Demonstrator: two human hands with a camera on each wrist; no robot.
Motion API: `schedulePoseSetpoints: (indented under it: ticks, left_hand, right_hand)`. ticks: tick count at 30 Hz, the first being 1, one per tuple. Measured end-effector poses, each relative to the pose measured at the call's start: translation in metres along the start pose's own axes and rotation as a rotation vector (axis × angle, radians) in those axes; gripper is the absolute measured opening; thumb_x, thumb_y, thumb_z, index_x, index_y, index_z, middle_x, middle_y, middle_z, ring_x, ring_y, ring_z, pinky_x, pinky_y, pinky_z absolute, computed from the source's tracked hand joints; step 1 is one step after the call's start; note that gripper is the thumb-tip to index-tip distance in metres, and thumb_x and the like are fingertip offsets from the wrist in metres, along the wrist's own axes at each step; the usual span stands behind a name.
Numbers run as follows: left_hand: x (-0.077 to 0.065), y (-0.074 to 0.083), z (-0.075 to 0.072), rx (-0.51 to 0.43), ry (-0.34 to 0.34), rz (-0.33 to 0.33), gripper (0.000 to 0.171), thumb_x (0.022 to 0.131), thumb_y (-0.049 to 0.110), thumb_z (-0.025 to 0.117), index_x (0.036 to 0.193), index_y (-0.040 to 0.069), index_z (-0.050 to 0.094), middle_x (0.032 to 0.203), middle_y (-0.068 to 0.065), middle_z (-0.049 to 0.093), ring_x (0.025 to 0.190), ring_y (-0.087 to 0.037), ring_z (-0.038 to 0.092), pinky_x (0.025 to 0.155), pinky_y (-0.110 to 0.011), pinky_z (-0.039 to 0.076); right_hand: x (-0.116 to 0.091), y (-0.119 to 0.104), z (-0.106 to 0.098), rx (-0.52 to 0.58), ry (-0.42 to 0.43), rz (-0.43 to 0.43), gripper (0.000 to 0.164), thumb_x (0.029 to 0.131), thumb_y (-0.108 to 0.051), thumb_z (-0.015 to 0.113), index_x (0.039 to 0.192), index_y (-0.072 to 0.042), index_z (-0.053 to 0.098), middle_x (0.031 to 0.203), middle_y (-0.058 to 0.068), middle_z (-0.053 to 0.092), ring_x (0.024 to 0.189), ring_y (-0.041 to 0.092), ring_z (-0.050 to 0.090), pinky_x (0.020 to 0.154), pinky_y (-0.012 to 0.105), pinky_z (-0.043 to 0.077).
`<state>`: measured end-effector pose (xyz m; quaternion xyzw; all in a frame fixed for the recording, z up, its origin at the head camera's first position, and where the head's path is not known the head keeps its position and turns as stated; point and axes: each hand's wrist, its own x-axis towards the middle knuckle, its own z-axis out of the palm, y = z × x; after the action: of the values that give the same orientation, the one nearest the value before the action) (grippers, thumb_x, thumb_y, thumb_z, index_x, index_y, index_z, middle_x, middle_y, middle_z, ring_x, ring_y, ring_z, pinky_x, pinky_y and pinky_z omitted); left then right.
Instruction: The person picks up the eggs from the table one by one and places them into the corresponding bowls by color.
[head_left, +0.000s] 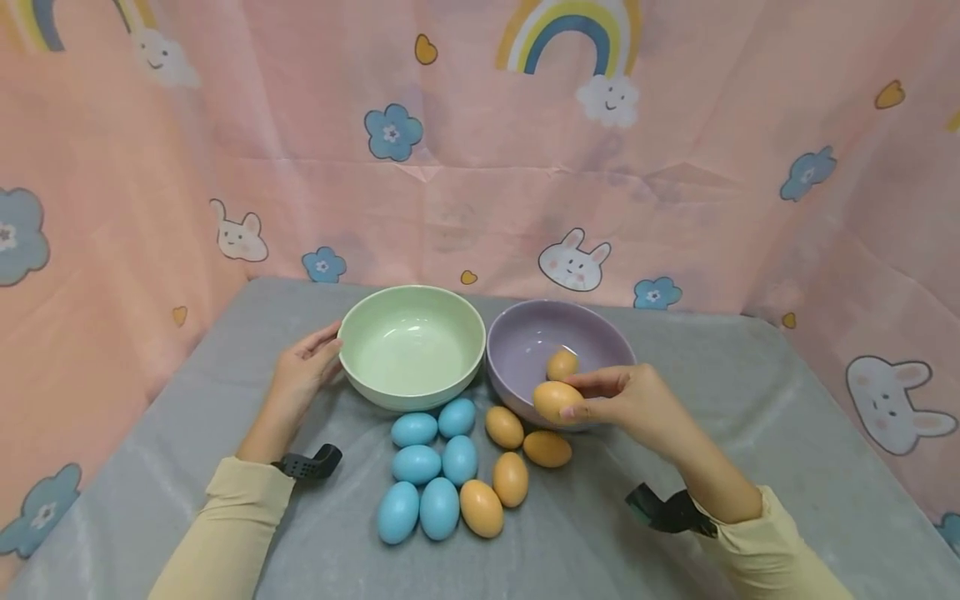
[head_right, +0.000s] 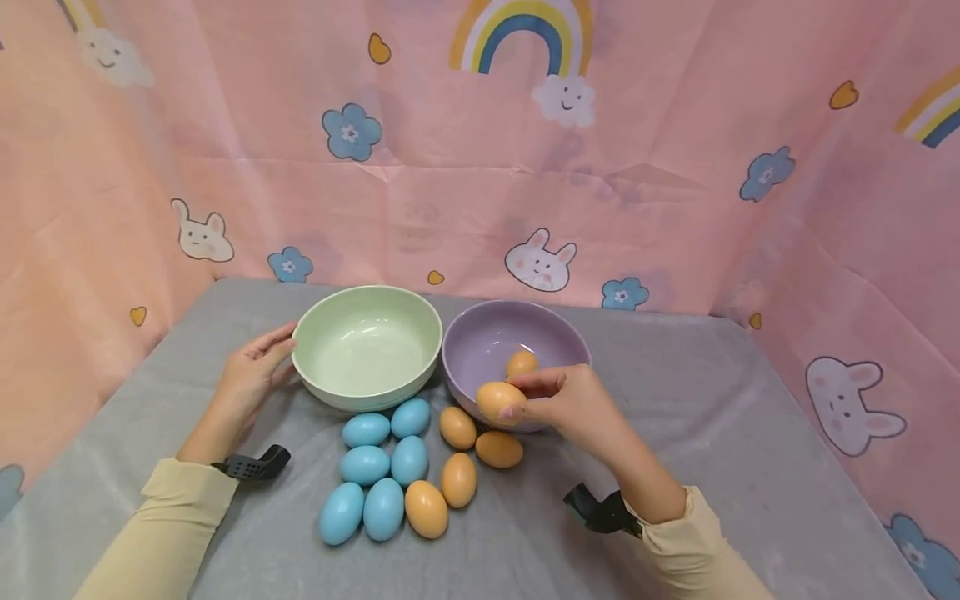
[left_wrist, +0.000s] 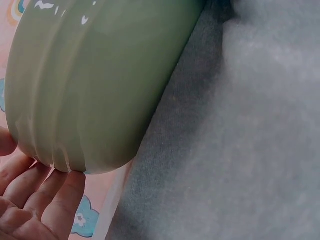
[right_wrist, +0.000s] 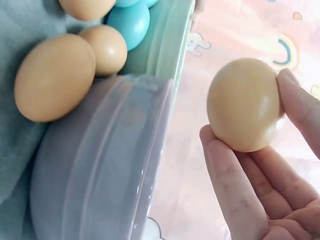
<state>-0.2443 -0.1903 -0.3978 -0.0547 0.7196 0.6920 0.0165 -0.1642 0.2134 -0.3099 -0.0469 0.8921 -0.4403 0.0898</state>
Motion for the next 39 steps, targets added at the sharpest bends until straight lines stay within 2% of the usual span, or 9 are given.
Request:
schedulePoseSetpoints:
  ticks: [6,10,13,17,22,27,31,35,39]
  left_hand:
    - [0.001,0.0,0.0,0.012,0.002,0.011,0.051,0.103,0.023,0.054,0.151,0.008,0.042,0.156,-0.011,0.043,0.139,-0.021,0.048,0.093,-0.01,0.051]
    - [0.001,0.0,0.0,0.016,0.008,0.003,0.051,0.103,0.024,0.055,0.151,0.01,0.043,0.155,-0.01,0.045,0.137,-0.019,0.05,0.094,-0.011,0.051]
    - [0.0,0.001,0.0,0.018,0.005,0.004,0.051,0.103,0.025,0.055,0.151,0.011,0.043,0.155,-0.009,0.045,0.138,-0.019,0.05,0.095,-0.011,0.051]
    - [0.001,0.0,0.0,0.023,0.009,0.004,0.051,0.103,0.025,0.055,0.15,0.011,0.044,0.154,-0.01,0.046,0.135,-0.017,0.053,0.095,-0.012,0.051]
    - [0.002,-0.002,0.0,0.037,0.028,-0.004,0.051,0.102,0.028,0.057,0.149,0.012,0.046,0.153,-0.009,0.048,0.127,-0.007,0.057,0.094,-0.011,0.052]
    - [0.002,-0.003,0.0,0.031,0.035,0.0,0.051,0.102,0.027,0.057,0.149,0.011,0.046,0.153,-0.011,0.048,0.127,-0.008,0.057,0.093,-0.011,0.052]
    - [0.002,-0.003,-0.001,0.023,0.031,0.004,0.051,0.102,0.027,0.057,0.149,0.01,0.046,0.152,-0.011,0.048,0.122,-0.003,0.059,0.093,-0.011,0.052]
    - [0.002,-0.002,-0.001,0.008,0.023,0.006,0.052,0.102,0.027,0.057,0.149,0.01,0.046,0.153,-0.011,0.047,0.119,0.0,0.059,0.094,-0.012,0.052]
    - [0.001,-0.001,-0.001,0.001,0.015,0.001,0.052,0.102,0.026,0.057,0.15,0.01,0.045,0.154,-0.01,0.046,0.124,-0.003,0.057,0.096,-0.012,0.051]
  right_hand:
    - [0.02,-0.005,-0.003,-0.006,0.018,0.011,0.053,0.078,-0.039,0.085,0.121,-0.011,0.073,0.115,0.006,0.075,0.105,0.01,0.068,0.083,0.018,0.054]
    - [0.035,-0.01,-0.005,0.003,0.027,0.017,0.055,0.078,-0.042,0.084,0.122,-0.012,0.072,0.113,0.006,0.076,0.104,0.012,0.068,0.092,0.027,0.052]
    - [0.044,-0.011,-0.006,0.004,0.048,0.02,0.057,0.078,-0.046,0.083,0.123,-0.014,0.072,0.117,0.006,0.075,0.114,0.02,0.065,0.101,0.037,0.049]
    - [0.057,-0.011,-0.007,-0.004,0.073,0.001,0.056,0.079,-0.046,0.082,0.123,-0.013,0.072,0.121,0.008,0.073,0.12,0.024,0.064,0.104,0.043,0.049]
    - [0.071,-0.008,-0.009,-0.02,0.078,-0.022,0.053,0.082,-0.042,0.081,0.124,-0.011,0.071,0.121,0.011,0.072,0.121,0.026,0.063,0.105,0.043,0.049]
    - [0.081,-0.006,-0.01,-0.026,0.073,-0.006,0.052,0.083,-0.041,0.079,0.124,-0.01,0.071,0.124,0.012,0.071,0.124,0.027,0.06,0.107,0.044,0.047]
    - [0.087,0.0,-0.011,-0.031,0.074,-0.014,0.054,0.085,-0.041,0.079,0.126,-0.008,0.069,0.125,0.014,0.07,0.124,0.028,0.06,0.107,0.045,0.048]
    - [0.092,0.008,-0.014,-0.042,0.092,-0.025,0.055,0.085,-0.041,0.078,0.127,-0.006,0.068,0.123,0.015,0.071,0.122,0.028,0.061,0.102,0.04,0.049]
    - [0.097,0.015,-0.015,-0.066,0.128,-0.028,0.053,0.087,-0.039,0.077,0.127,-0.005,0.068,0.123,0.016,0.07,0.122,0.027,0.061,0.096,0.032,0.049]
